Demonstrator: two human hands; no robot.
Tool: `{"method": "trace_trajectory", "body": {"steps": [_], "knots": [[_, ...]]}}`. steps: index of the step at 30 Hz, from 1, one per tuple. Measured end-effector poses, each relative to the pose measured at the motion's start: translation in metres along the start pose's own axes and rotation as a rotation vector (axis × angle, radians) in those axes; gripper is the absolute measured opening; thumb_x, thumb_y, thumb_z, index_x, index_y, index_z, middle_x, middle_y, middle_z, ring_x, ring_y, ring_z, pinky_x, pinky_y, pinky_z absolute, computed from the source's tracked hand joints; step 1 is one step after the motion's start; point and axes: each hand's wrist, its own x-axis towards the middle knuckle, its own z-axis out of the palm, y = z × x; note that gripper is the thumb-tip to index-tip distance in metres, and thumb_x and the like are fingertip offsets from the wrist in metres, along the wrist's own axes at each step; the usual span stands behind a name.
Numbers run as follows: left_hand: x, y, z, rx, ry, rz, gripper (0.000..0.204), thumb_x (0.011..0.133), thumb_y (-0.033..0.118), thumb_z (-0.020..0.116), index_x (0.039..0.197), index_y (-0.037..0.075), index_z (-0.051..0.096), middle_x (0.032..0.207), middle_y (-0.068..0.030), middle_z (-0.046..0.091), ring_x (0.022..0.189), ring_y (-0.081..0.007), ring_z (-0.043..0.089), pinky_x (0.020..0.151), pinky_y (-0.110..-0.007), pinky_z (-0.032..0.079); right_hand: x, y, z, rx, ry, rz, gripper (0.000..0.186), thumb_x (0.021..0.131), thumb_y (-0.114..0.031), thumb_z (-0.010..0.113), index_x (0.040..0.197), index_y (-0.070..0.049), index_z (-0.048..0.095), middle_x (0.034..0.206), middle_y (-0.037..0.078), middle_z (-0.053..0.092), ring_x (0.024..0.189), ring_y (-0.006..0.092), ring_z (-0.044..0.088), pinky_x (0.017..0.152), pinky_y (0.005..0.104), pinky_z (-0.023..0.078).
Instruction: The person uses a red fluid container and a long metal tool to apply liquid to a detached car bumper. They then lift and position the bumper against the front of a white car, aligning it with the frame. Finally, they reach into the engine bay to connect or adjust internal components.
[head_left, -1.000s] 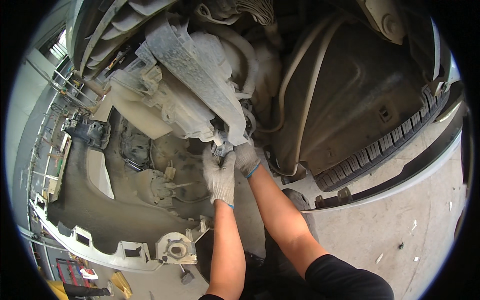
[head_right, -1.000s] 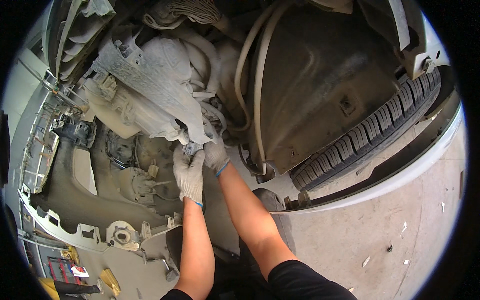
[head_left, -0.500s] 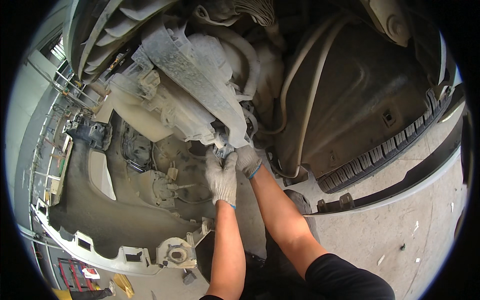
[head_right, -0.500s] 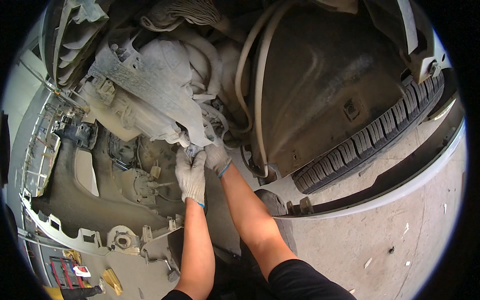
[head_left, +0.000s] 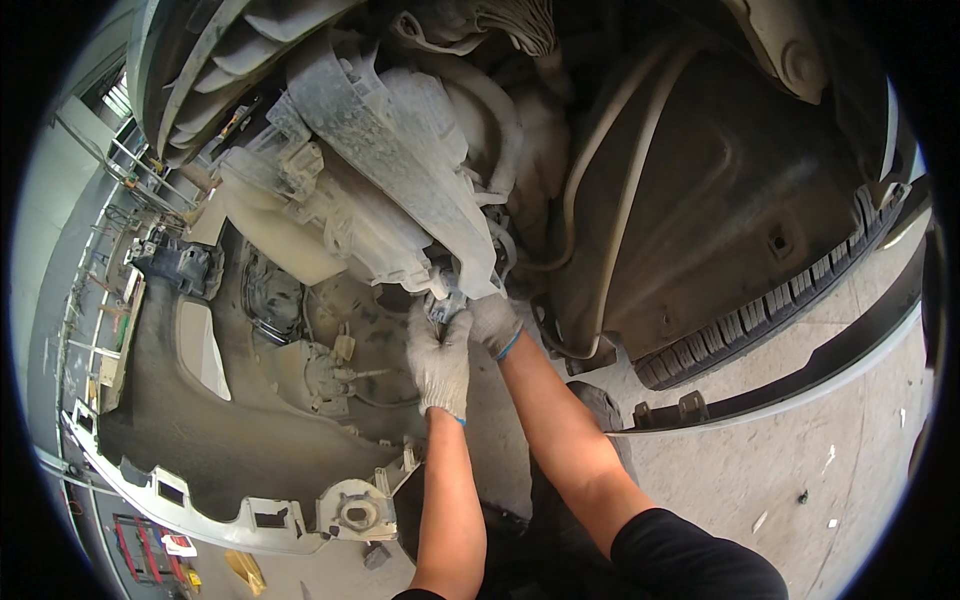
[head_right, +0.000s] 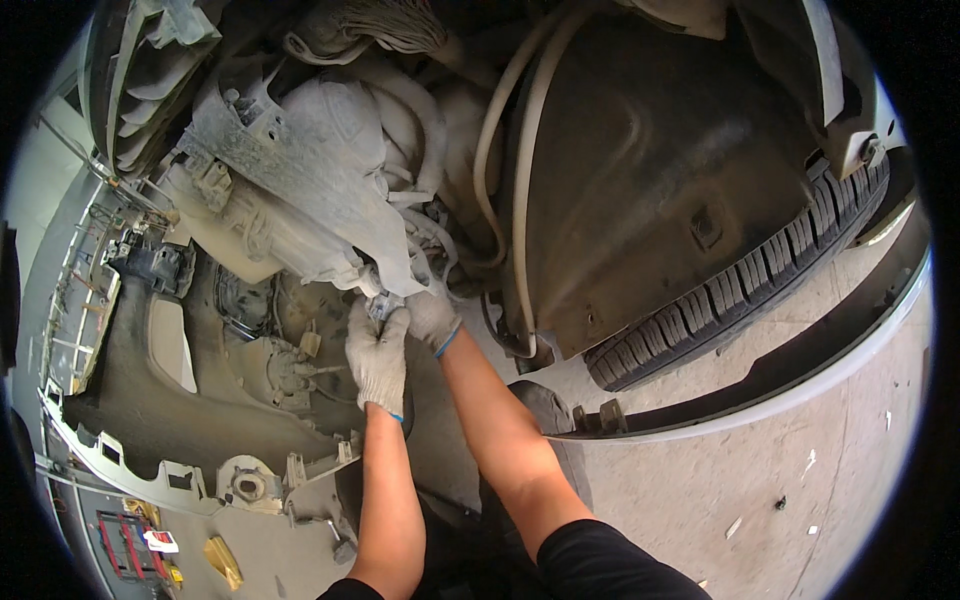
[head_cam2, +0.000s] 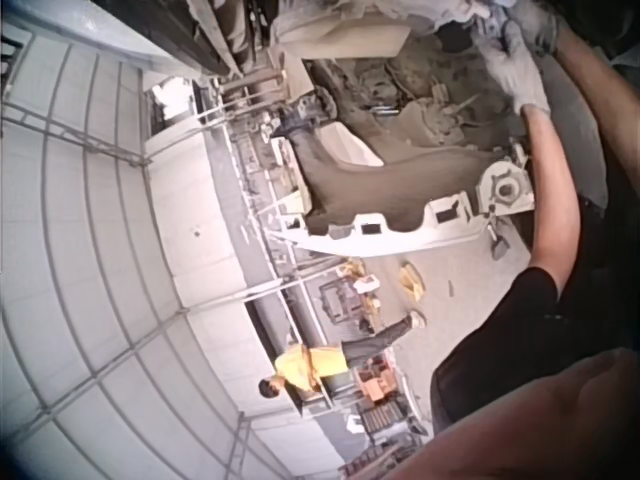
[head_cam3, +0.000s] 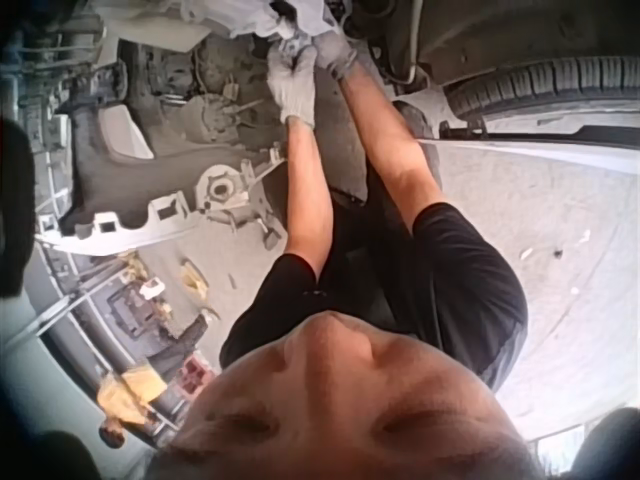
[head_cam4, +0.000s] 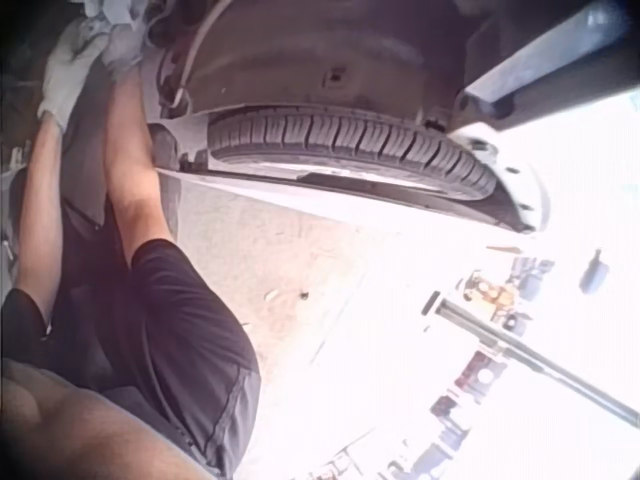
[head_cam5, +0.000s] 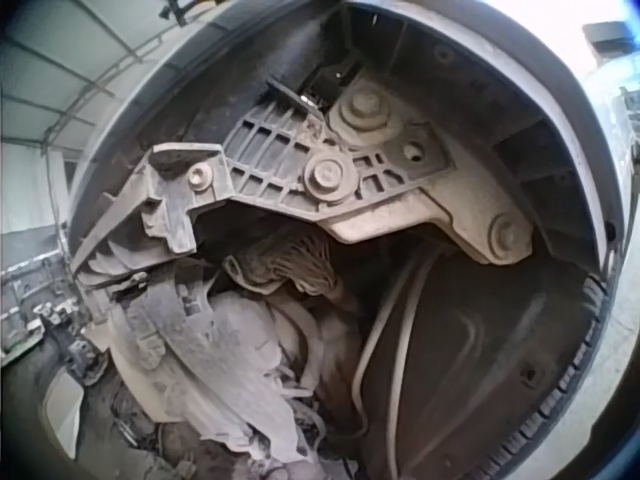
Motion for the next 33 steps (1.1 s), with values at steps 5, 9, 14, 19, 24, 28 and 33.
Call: {"method": "trace_trajectory", "body": {"steps": [5,9,14,19,24,28,33], "knots": [[0.001,0.007,-0.001,0.072,-0.028,-0.02,0.056,0.085,0.002,0.067,0.134,-0.008,0.044,0.116,-0.0093,0.062,0.099,-0.0131,0.057,0.088,-0.026,0.047,-0.001,0.004,0.004,-0.016,0.037,-0.017,0.05,0.095,-0.014,0.058,0.139,-0.006,0.037,0.126,0.006,0.057,0.113,0.015,0.055,0.097,0.0308,0.046],[0.004,0.006,-0.005,-0.046,-0.077,-0.056,0.056,0.084,0.003,0.067,0.134,-0.008,0.044,0.115,-0.0091,0.062,0.099,-0.0129,0.057,0.088,-0.027,0.047,0.002,0.004,0.004,-0.023,0.062,0.016,0.054,0.09,-0.015,0.064,0.138,-0.006,0.04,0.125,0.006,0.058,0.111,0.0149,0.056,0.097,0.0308,0.046],[0.003,-0.008,-0.007,-0.085,-0.046,-0.044,0.056,0.084,0.005,0.068,0.135,-0.005,0.045,0.11,-0.0067,0.062,0.092,-0.0116,0.057,0.08,-0.025,0.048,0.006,-0.011,0.005,-0.123,0.06,0.087,0.057,0.087,-0.016,0.069,0.135,-0.004,0.042,0.123,0.006,0.059,0.11,0.0148,0.057,0.096,0.0309,0.046],[0.004,-0.026,-0.002,0.089,0.036,0.167,0.055,0.085,0.008,0.068,0.134,-0.003,0.046,0.1,-0.0025,0.061,0.072,-0.0061,0.051,0.058,-0.02,0.043,0.005,-0.009,0.008,0.061,0.121,-0.001,0.045,0.092,-0.016,0.061,0.132,-0.003,0.047,0.122,0.007,0.06,0.11,0.0151,0.056,0.096,0.0302,0.046],[-0.024,-0.037,-0.006,0.035,0.188,-0.04,0.056,0.084,0.011,0.07,0.132,-0.006,0.046,0.108,-0.0072,0.061,0.089,-0.0141,0.056,0.08,-0.028,0.049,-0.002,0.015,0.014,0.23,0.225,0.289,0.043,0.096,-0.02,0.056,0.134,-0.002,0.047,0.125,0.01,0.058,0.113,0.0184,0.055,0.097,0.0314,0.045],[-0.036,-0.028,-0.01,0.209,0.19,-0.025,0.051,0.086,0.011,0.068,0.13,-0.006,0.048,0.114,-0.0167,0.061,0.101,-0.0224,0.059,0.09,-0.035,0.047,-0.006,0.038,0.02,0.353,0.258,0.246,0.043,0.096,-0.02,0.058,0.133,-0.003,0.044,0.12,0.01,0.057,0.108,0.02,0.057,0.092,0.0327,0.049],[-0.024,-0.01,-0.021,0.079,0.273,-0.068,0.063,0.093,0.018,0.059,0.141,-0.011,0.032,0.138,-0.024,0.047,0.125,-0.028,0.049,0.104,-0.036,0.039,0.003,0.035,0.018,0.87,0.306,0.46,0.044,0.1,-0.027,0.052,0.136,-0.005,0.043,0.124,0.008,0.054,0.107,0.0178,0.056,0.09,0.0307,0.049]]}}
